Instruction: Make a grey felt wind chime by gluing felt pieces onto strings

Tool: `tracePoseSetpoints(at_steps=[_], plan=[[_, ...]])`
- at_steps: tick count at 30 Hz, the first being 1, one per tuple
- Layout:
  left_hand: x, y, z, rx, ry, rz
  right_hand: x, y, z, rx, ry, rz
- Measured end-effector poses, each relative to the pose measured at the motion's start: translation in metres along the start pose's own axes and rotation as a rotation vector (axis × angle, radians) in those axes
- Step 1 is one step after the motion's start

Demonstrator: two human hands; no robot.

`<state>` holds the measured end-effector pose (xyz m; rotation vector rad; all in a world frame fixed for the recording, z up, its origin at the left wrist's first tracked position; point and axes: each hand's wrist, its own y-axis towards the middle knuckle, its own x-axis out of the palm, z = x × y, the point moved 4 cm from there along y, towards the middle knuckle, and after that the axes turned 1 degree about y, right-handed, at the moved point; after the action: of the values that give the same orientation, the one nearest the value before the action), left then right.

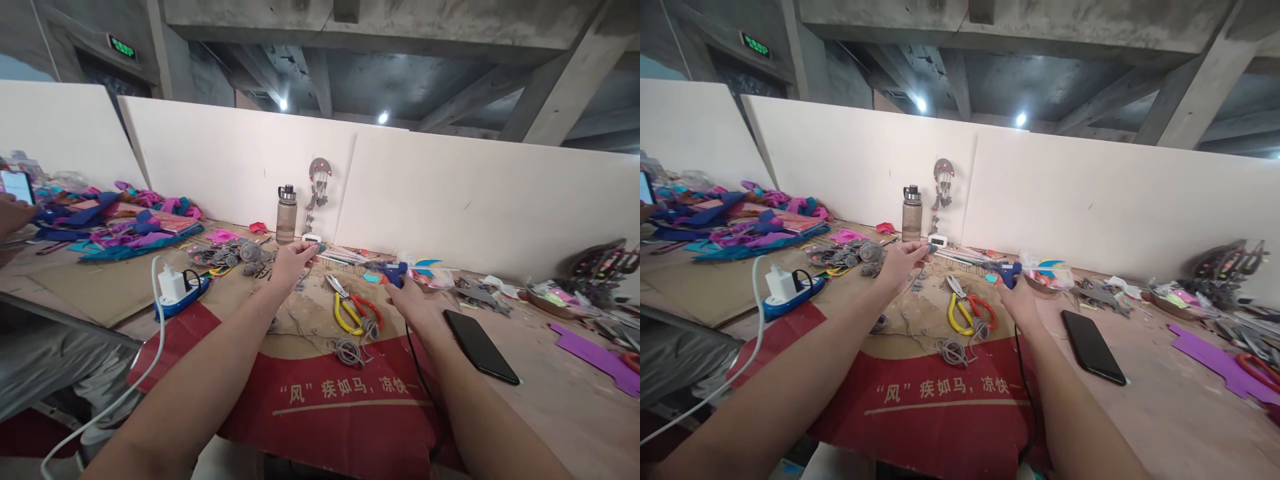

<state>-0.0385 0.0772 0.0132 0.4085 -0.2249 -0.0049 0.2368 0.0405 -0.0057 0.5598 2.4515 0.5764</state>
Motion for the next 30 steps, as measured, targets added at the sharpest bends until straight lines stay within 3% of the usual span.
tracePoseSetpoints(at_steps=[2, 5, 8, 11, 19, 30], plan=[[0.0, 0.0, -0.005, -0.055, -0.071, -0.01, 0.005, -0.005, -0.012, 0.091, 0.17, -0.041], [-0.001, 0.002, -0.013, -0.128, -0.141, -0.006, 0.011, -0.02, -0.044, 0.046, 0.35, -0.152], [-0.002, 0.004, -0.019, -0.18, -0.167, 0.001, 0.012, -0.038, -0.073, -0.049, 0.396, -0.249], [0.0, 0.004, -0.021, -0.199, -0.209, -0.001, 0.011, -0.049, -0.09, -0.142, 0.283, -0.281], [0.008, -0.002, -0.019, -0.235, -0.266, -0.052, 0.012, -0.053, -0.096, -0.379, -0.086, -0.187], [0.013, -0.005, -0.018, -0.245, -0.265, -0.107, 0.021, -0.052, -0.083, -0.42, -0.151, -0.191]])
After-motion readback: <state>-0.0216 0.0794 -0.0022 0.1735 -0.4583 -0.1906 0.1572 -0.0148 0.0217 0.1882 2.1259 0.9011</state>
